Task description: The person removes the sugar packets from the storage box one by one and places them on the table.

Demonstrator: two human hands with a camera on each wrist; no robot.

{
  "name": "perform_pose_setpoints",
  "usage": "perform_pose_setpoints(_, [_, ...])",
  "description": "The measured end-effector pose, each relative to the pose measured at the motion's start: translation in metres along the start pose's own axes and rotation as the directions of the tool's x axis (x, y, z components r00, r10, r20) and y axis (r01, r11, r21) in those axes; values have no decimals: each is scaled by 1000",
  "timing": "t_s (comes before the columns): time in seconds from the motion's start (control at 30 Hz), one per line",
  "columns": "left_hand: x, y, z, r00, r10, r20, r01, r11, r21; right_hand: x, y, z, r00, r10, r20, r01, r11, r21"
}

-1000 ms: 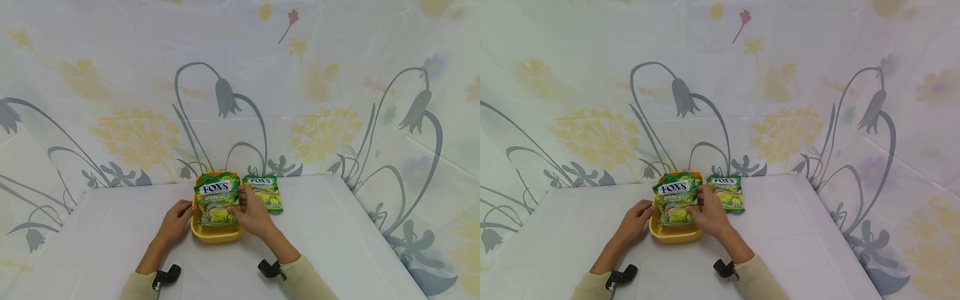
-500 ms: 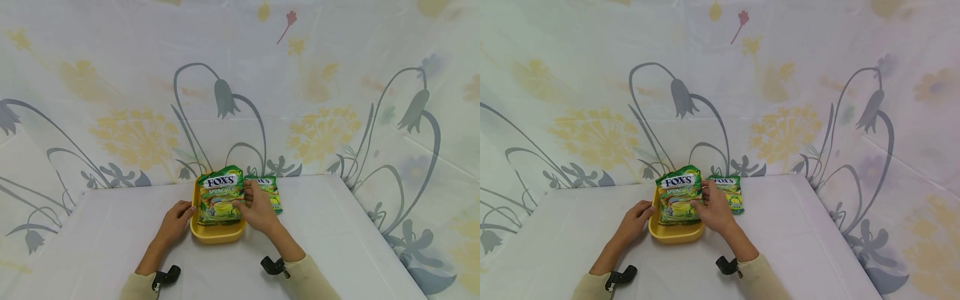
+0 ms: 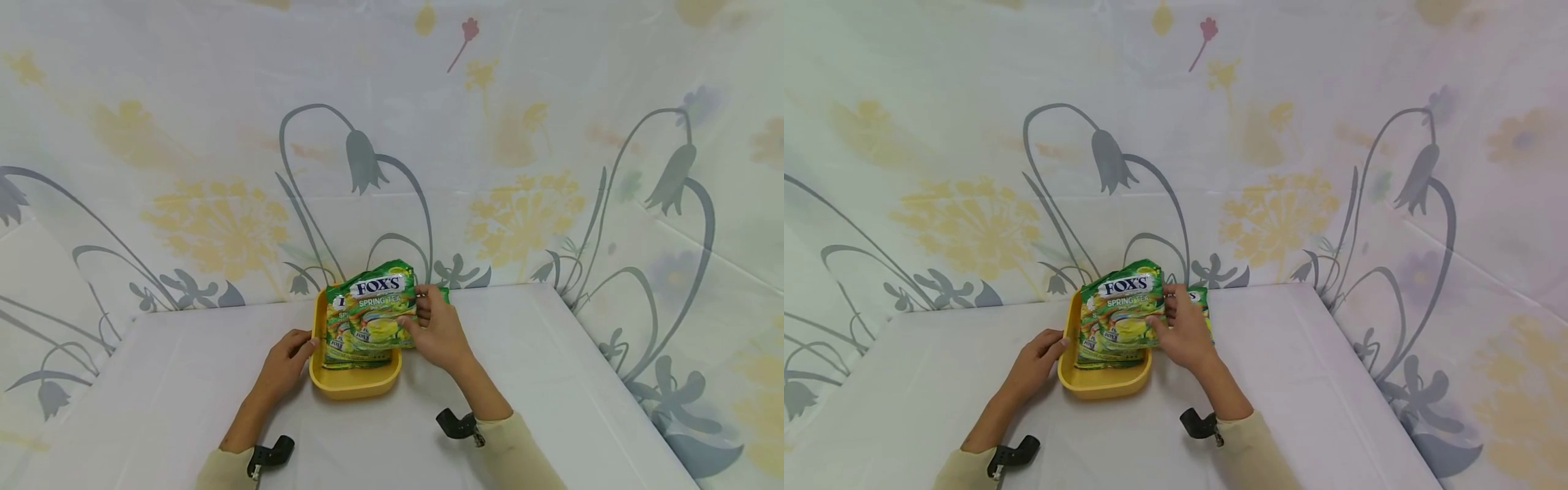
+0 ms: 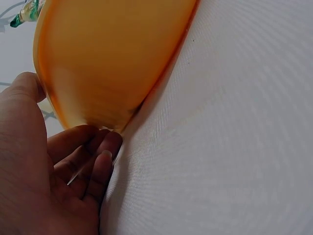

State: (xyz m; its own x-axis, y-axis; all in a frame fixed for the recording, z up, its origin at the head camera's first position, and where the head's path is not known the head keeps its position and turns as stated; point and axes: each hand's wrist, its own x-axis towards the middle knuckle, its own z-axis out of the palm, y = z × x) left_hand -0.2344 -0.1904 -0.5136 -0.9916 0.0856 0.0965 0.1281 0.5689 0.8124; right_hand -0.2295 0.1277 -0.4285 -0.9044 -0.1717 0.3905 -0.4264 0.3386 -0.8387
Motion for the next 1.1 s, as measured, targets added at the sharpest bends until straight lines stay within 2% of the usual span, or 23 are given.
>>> perform_pose_setpoints(0.33, [-2, 1, 1, 1000, -4, -4, 4, 1000, -5, 1, 5, -19, 999, -28, -25, 28, 999, -30])
perform_pose_setpoints(0.7, [-2, 3, 1, 1000, -14, -4, 14, 1000, -18, 2, 12, -43, 996, 58, -71, -62, 997, -47])
perform_pose_setpoints(0.93, [-1, 0, 0, 1000, -9, -6, 9, 1000, -26, 3, 21, -56, 992, 84, -97, -90, 994, -62])
perform_pose_setpoints(1.1, [0, -2, 1, 1000, -13, 0, 13, 1000, -19, 2, 25, -65, 985, 131, -115, -137, 989, -50])
